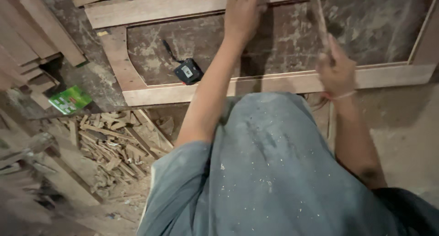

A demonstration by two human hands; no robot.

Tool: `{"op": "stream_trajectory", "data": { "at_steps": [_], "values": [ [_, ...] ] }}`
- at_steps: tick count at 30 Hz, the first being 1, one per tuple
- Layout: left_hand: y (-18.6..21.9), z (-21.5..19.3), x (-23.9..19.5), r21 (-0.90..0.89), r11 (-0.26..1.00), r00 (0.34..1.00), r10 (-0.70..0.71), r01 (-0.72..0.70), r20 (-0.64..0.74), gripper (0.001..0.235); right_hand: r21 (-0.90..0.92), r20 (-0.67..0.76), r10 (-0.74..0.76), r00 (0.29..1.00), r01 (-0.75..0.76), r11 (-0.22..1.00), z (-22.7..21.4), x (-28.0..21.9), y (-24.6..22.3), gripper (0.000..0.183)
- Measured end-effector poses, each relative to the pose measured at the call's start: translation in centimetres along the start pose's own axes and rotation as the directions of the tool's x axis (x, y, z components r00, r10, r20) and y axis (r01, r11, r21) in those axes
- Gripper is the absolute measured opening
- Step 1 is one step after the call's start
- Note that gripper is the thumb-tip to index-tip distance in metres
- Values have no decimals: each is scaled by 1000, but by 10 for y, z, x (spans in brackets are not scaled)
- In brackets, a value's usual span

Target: The person assembles a wooden frame by measuring dimensions with a tape measure and tapping pieces into place using a hammer.

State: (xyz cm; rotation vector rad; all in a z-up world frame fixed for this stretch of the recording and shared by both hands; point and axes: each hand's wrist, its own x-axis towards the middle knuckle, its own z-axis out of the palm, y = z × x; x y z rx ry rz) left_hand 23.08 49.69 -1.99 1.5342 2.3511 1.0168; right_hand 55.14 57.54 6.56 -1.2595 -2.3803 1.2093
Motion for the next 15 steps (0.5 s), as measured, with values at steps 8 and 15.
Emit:
{"op": "stream_trajectory", "data": {
  "at_steps": [8,15],
  "values": [
    [-19,-136,-168,267,894,923,-383,359,41,89,-695,247,147,958,69,715,-97,13,77,35],
    [-44,-165,-202,156,880,878,-467,449,105,81,-402,341,-403,849,519,754,1,37,-60,44]
  ]
}}
